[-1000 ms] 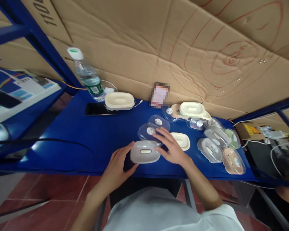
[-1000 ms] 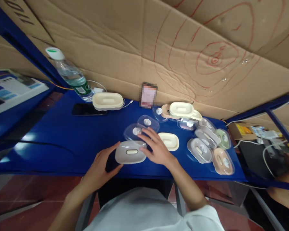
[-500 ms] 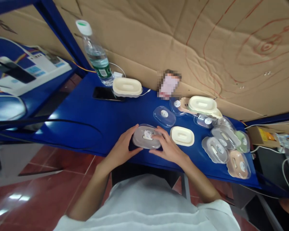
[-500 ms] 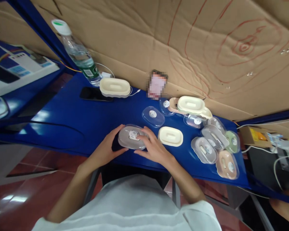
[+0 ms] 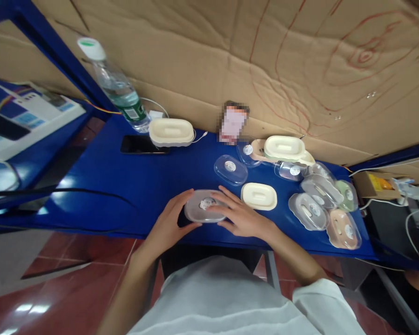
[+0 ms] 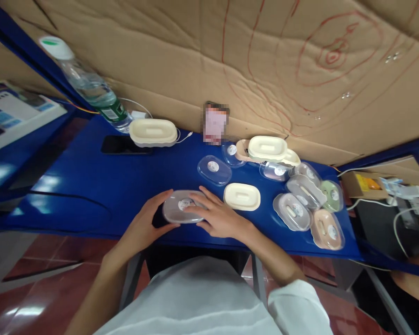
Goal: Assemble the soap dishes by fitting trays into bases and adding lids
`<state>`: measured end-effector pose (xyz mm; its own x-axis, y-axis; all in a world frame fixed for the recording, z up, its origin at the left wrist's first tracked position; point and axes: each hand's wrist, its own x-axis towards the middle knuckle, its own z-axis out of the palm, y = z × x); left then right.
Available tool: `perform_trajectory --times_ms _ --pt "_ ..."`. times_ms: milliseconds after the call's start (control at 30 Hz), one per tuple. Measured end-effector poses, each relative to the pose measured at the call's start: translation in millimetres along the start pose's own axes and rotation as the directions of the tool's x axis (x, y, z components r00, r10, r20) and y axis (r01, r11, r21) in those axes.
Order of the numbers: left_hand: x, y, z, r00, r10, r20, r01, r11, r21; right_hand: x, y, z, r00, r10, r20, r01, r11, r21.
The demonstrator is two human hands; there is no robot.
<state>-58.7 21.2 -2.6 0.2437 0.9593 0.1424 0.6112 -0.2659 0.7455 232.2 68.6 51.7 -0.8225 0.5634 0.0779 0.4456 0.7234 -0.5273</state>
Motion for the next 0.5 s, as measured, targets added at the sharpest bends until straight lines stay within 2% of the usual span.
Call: perform_trajectory --times_ms 233,333,500 --pt "3.6 2.9 -2.9 0.999 0.043 0.02 -0.043 0.999 -0.016 2.8 -8.1 -17.8 0.996 0.02 0.085 -0.019 1.0 -0.021" --pt "4.6 5.0 -1.8 1.0 0.025 0.019 -0.024 0.999 -0.049 3.9 -7.2 -25.0 0.992 0.014 0.124 -0.014 1.0 -0.003" --pt "6.1 5.6 0.1 1.0 -0.003 0.002 0.003 0.996 -0.087 6.9 -5.3 -22.5 0.993 0.019 0.113 -0.019 1.0 -0.006"
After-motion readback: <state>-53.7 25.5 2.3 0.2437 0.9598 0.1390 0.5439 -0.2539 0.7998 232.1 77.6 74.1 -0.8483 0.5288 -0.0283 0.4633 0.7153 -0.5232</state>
